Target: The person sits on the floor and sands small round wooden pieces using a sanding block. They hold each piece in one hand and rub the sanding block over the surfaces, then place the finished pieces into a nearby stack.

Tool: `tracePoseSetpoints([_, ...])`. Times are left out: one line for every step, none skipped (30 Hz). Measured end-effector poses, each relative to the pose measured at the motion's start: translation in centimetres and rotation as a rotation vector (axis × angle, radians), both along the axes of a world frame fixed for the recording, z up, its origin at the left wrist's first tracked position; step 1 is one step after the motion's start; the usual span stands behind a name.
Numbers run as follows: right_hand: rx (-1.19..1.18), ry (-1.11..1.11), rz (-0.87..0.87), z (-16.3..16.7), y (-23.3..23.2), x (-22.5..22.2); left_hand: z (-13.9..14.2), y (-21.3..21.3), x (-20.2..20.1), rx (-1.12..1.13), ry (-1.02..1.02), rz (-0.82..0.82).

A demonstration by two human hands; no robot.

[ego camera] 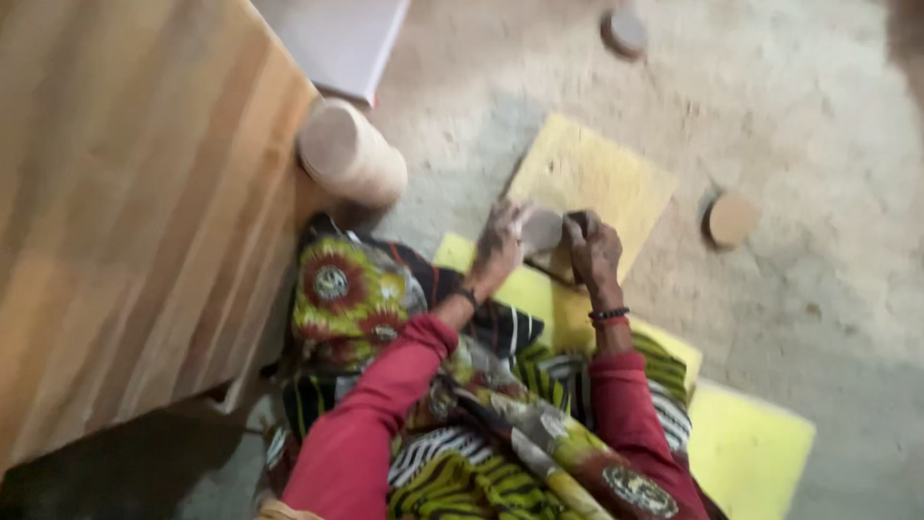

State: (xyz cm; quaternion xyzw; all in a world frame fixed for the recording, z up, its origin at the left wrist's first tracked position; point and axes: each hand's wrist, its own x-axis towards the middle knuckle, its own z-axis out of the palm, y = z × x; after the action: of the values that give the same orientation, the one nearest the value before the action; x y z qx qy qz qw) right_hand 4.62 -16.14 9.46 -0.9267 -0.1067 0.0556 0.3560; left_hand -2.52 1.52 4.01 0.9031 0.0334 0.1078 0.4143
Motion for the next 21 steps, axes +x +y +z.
tracePoseSetpoints([-0.023,-0.031,-0.036,-0.1,-0.2,-1.0,-0.1,-0.1,-0.1,-0.039,0.037,-0.014])
tracePoseSetpoints([-0.04,-0.068,-0.067,-0.2,-0.2,-1.6,-0.1,-0.1,-0.1,-0.002,-0.002,-0.041])
tracePoseSetpoints([-0.052,-0.102,-0.091,-0.2,-0.2,-1.9,-0.2,0.1,0.0,0.038,-0.039,-0.063])
tracePoseSetpoints([-0.071,-0.035,-0.074,-0.2,0.0,-1.6,-0.1,0.4,0.1,0.013,-0.017,-0.064])
tracePoseSetpoints([-0.083,0.021,-0.057,-0.1,0.3,-0.9,0.0,0.7,0.3,-0.006,-0.007,-0.066])
tracePoseSetpoints([-0.09,0.069,-0.047,0.1,0.6,0.0,0.2,1.0,0.4,-0.02,-0.004,-0.073])
tracePoseSetpoints([-0.122,0.054,0.042,0.4,1.0,1.2,0.5,1.2,0.5,-0.001,-0.008,-0.083])
tracePoseSetpoints([-0.158,0.034,0.131,0.7,1.2,2.6,0.8,1.4,0.5,0.014,-0.017,-0.093])
tracePoseSetpoints([-0.196,0.015,0.22,1.0,1.4,3.7,1.1,1.4,0.4,0.026,-0.026,-0.104])
tracePoseSetpoints([-0.187,0.002,0.263,1.2,1.5,4.6,1.5,1.4,0.3,0.037,-0.023,-0.109])
tracePoseSetpoints([-0.181,-0.007,0.31,1.3,1.4,5.1,1.9,1.3,0.1,0.044,-0.018,-0.112])
tracePoseSetpoints([-0.172,-0.022,0.358,1.4,1.2,5.1,2.2,1.1,0.0,0.053,-0.018,-0.113])
tracePoseSetpoints([-0.137,-0.039,0.31,1.3,1.0,4.7,2.5,0.9,-0.2,0.053,-0.005,-0.096])
tracePoseSetpoints([-0.098,-0.054,0.261,1.1,0.7,3.7,2.8,0.8,-0.3,0.056,0.012,-0.08])
tracePoseSetpoints([-0.061,-0.067,0.213,0.8,0.4,2.5,3.0,0.6,-0.5,0.057,0.03,-0.063])
tracePoseSetpoints([-0.059,-0.049,0.1,0.5,0.1,1.0,3.1,0.5,-0.5,0.052,0.015,-0.063])
tracePoseSetpoints([-0.059,-0.029,-0.013,0.1,0.0,-0.8,3.3,0.5,-0.6,0.045,0.002,-0.064])
tracePoseSetpoints([-0.06,-0.01,-0.13,-0.2,0.0,-2.2,3.4,0.5,-0.6,0.038,-0.01,-0.068])
tracePoseSetpoints([-0.075,-0.016,-0.158,-0.4,0.1,-3.2,3.5,0.6,-0.6,0.011,0.003,-0.068])
tracePoseSetpoints([-0.085,-0.026,-0.186,-0.5,0.3,-3.6,3.5,0.7,-0.6,-0.013,0.013,-0.069])
tracePoseSetpoints([-0.093,-0.037,-0.216,-0.5,0.6,-3.6,3.6,0.8,-0.5,-0.034,0.023,-0.071])
